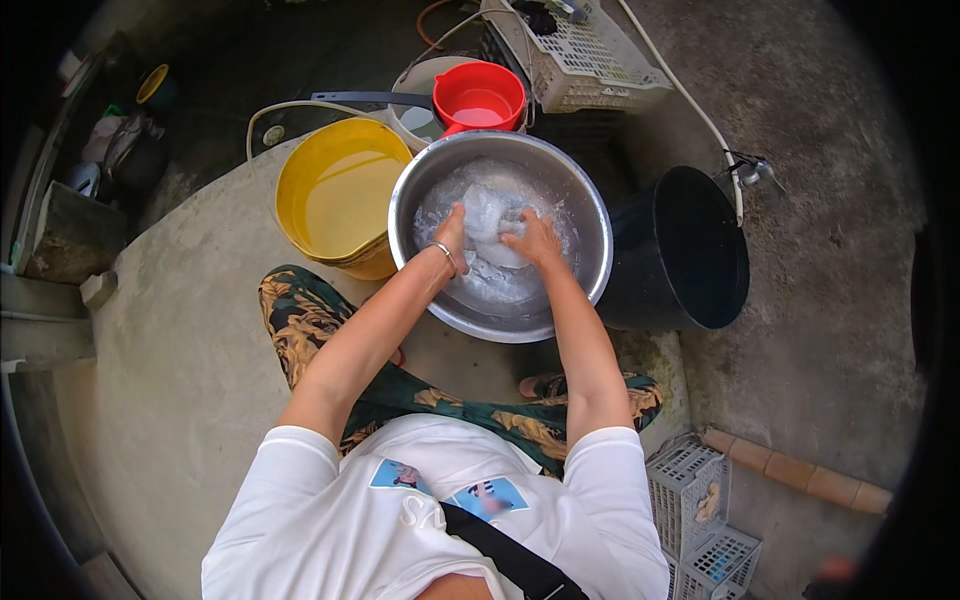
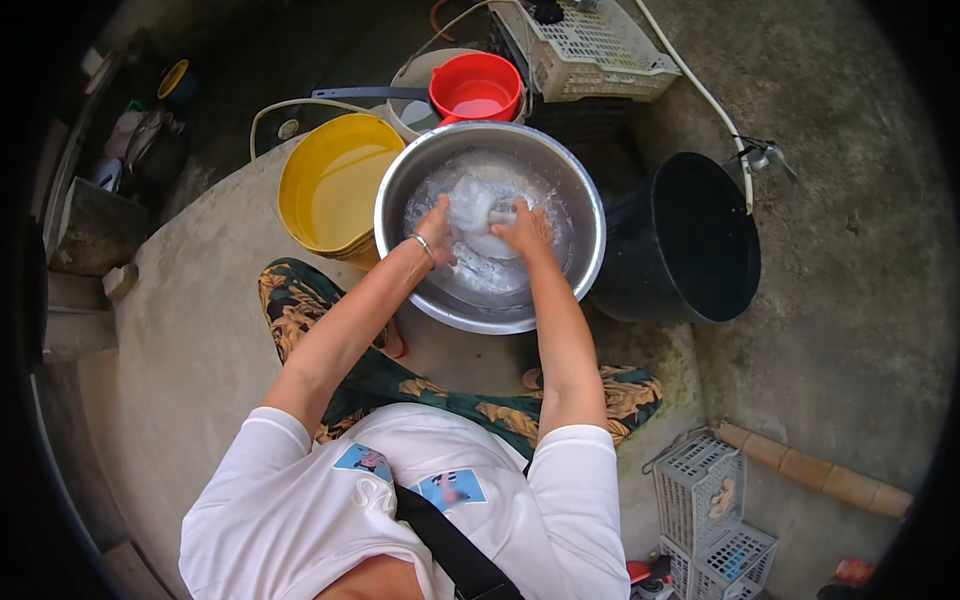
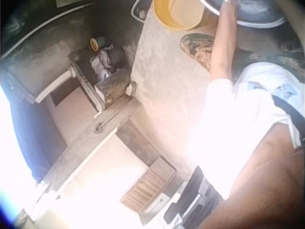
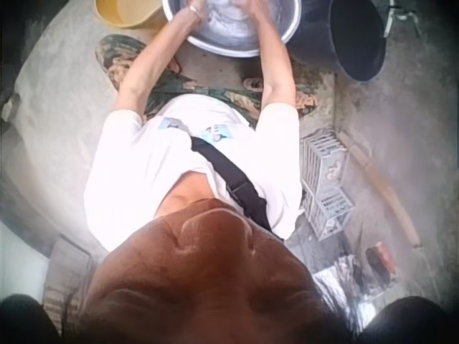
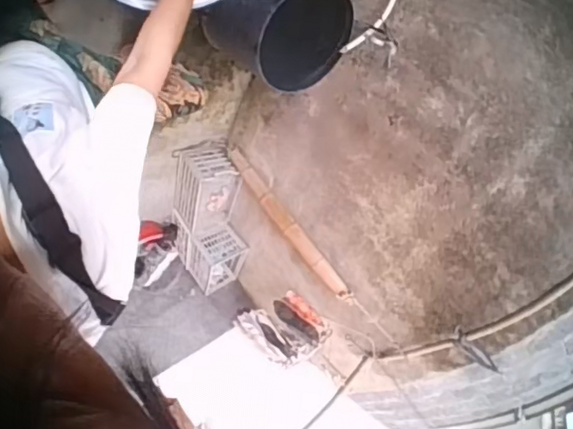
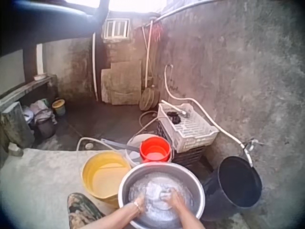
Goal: The person washes a white cloth by hand in a metal basin filled with water. They scrub and rinse the cloth, then use a red scoop to add more water from a bucket. Finally, they wring out the cloth and hang it on a line.
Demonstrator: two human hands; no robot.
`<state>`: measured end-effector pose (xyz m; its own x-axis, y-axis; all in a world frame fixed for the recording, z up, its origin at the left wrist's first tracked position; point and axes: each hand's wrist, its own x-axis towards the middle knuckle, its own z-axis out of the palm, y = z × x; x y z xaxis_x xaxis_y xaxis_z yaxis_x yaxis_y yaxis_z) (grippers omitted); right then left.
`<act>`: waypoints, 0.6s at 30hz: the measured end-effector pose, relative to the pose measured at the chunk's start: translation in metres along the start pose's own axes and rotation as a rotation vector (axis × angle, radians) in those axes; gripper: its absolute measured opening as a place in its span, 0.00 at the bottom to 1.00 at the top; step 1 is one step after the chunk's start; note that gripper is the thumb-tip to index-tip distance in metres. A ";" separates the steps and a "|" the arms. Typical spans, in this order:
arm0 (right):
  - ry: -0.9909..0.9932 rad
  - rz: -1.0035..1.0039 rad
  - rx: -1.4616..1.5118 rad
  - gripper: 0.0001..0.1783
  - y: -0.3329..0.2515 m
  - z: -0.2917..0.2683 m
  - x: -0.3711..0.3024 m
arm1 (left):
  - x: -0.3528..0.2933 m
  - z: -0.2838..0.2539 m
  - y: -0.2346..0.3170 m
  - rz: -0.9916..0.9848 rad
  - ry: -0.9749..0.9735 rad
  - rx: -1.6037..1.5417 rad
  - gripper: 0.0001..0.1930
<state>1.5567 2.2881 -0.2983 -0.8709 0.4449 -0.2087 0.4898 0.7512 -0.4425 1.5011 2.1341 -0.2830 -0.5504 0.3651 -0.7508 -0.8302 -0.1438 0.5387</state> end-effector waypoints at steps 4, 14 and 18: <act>-0.069 -0.048 0.669 0.20 -0.011 0.034 -0.002 | 0.006 0.012 -0.001 -0.148 -0.121 -0.068 0.37; 0.298 -0.380 0.659 0.19 -0.104 -0.021 -0.078 | 0.047 -0.016 -0.017 -0.210 -0.323 -0.244 0.26; 0.537 -0.474 0.589 0.21 -0.098 -0.009 -0.052 | 0.018 0.004 -0.005 -0.116 -0.163 -0.204 0.21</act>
<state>1.5547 2.1960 -0.2363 -0.7677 0.4311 0.4742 -0.1406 0.6086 -0.7809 1.4956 2.1457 -0.2979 -0.4432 0.5303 -0.7227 -0.8964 -0.2687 0.3526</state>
